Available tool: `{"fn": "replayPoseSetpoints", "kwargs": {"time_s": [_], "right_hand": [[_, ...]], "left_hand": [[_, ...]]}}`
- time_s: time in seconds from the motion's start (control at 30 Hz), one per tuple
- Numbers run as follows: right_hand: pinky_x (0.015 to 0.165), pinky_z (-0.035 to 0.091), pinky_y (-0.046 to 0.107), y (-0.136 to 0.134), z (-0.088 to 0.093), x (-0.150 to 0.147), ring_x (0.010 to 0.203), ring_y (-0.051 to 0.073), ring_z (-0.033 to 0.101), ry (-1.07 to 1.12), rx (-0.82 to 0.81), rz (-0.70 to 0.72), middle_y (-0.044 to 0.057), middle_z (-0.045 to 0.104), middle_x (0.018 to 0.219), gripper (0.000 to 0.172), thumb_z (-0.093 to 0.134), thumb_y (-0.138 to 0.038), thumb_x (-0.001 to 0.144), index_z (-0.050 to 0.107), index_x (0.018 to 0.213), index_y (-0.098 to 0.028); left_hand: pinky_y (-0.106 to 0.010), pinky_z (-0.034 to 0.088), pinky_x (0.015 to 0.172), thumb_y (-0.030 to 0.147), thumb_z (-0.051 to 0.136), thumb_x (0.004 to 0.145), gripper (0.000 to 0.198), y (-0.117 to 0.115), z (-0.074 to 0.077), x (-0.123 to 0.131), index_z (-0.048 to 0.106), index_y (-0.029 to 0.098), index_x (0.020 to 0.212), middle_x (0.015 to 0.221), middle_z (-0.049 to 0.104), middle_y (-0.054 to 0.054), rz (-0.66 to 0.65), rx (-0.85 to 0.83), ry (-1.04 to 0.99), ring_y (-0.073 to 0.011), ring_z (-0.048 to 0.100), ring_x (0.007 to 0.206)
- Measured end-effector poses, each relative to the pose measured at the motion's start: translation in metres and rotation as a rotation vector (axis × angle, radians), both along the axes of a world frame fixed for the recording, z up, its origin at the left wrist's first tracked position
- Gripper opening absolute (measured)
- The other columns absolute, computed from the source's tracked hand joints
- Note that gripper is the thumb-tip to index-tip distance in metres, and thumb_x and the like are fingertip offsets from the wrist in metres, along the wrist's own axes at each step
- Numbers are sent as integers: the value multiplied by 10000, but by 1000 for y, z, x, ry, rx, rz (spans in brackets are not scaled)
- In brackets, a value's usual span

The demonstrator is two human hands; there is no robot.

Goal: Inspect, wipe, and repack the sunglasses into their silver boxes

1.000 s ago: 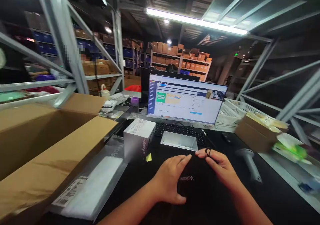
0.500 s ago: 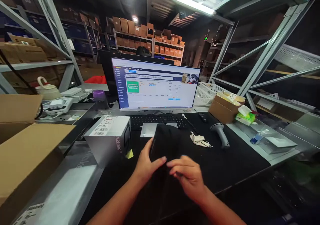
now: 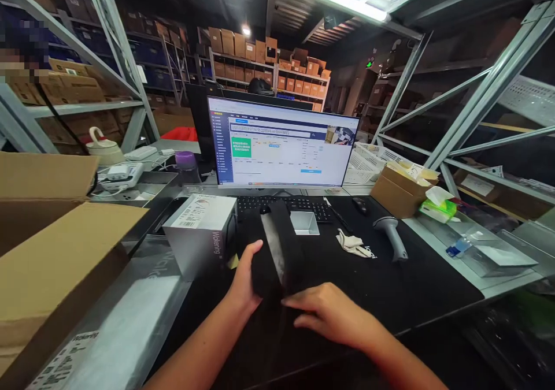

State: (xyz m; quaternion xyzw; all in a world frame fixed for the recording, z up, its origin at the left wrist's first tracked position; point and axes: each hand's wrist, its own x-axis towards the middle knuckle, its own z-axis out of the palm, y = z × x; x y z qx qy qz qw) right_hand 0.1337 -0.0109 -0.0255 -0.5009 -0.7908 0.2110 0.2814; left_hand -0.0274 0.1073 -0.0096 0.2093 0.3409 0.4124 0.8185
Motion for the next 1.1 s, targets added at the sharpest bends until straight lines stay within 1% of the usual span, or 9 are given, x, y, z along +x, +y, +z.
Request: {"fn": "replayPoseSetpoints", "kwargs": {"time_s": [0.1, 0.17, 0.27, 0.43, 0.53, 0.7, 0.83, 1.0, 1.1], "right_hand": [[708, 628, 264, -11, 30, 6, 815, 171, 769, 365, -19, -43, 35, 772, 1100, 278, 566, -263, 1001, 708, 1238, -291], [855, 620, 310, -8, 38, 3, 1050, 183, 726, 447, 5, -39, 43, 704, 1269, 345, 472, -237, 1034, 647, 1322, -314], [1196, 359, 464, 15, 34, 1, 1433, 223, 429, 259, 94, -96, 61, 493, 1526, 456, 468, -194, 1010, 520, 1452, -299], [1157, 368, 521, 58, 24, 24, 1368, 287, 469, 163, 106, -375, 146, 495, 1474, 606, 637, -359, 916, 443, 1474, -221], [1104, 400, 535, 68, 26, 37, 1269, 329, 503, 49, 77, -414, 160, 543, 1358, 829, 797, -257, 714, 438, 1457, -179], [990, 478, 465, 72, 24, 44, 1079, 276, 576, 42, 90, -431, 110, 613, 1155, 724, 645, -33, 631, 544, 1333, -177], [948, 503, 380, 72, 19, 48, 1044, 233, 626, 372, 92, -322, 49, 654, 1157, 634, 640, -52, 608, 630, 1213, -241], [934, 541, 429, 71, 15, 53, 948, 250, 683, 1076, 102, -427, 11, 723, 979, 498, 752, -163, 600, 664, 1084, -240], [963, 536, 548, 69, 19, 62, 985, 259, 693, 1366, 115, -463, -13, 724, 954, 369, 713, -267, 715, 644, 1077, -281]], "left_hand": [[-371, 618, 719, 371, 707, 733, 271, -2, -3, 4, 679, 128, 852, 726, 745, -77, 24, 75, 2, -288, 747, 813], [-358, 600, 818, 391, 739, 702, 354, -3, -8, 7, 669, 136, 937, 886, 767, -79, 39, 132, -8, -281, 733, 942], [-339, 552, 928, 360, 771, 666, 486, -5, -19, 12, 631, 170, 1090, 1071, 749, -54, 48, 221, -20, -259, 691, 1074], [-433, 505, 1010, 102, 744, 536, 774, -21, -42, 20, 545, 194, 1278, 1185, 713, -70, -55, 320, 5, -310, 632, 1170], [-481, 469, 1053, 155, 765, 575, 704, -33, -55, 25, 578, 188, 1252, 1235, 688, -100, -194, 360, 6, -335, 585, 1238], [-428, 530, 942, 239, 855, 628, 314, -40, -58, 29, 687, 167, 883, 951, 744, -70, -247, 245, 116, -269, 685, 995], [-358, 555, 823, 223, 904, 531, 294, -34, -51, 29, 637, 148, 628, 702, 702, -34, -167, 159, 169, -196, 675, 757], [-376, 565, 855, 315, 940, 501, 364, -37, -46, 31, 707, 130, 710, 807, 745, -74, -131, 121, 158, -245, 698, 889], [-374, 567, 880, 350, 941, 537, 350, -50, -48, 29, 709, 140, 694, 777, 739, -56, -110, 122, 137, -252, 703, 917]]}}
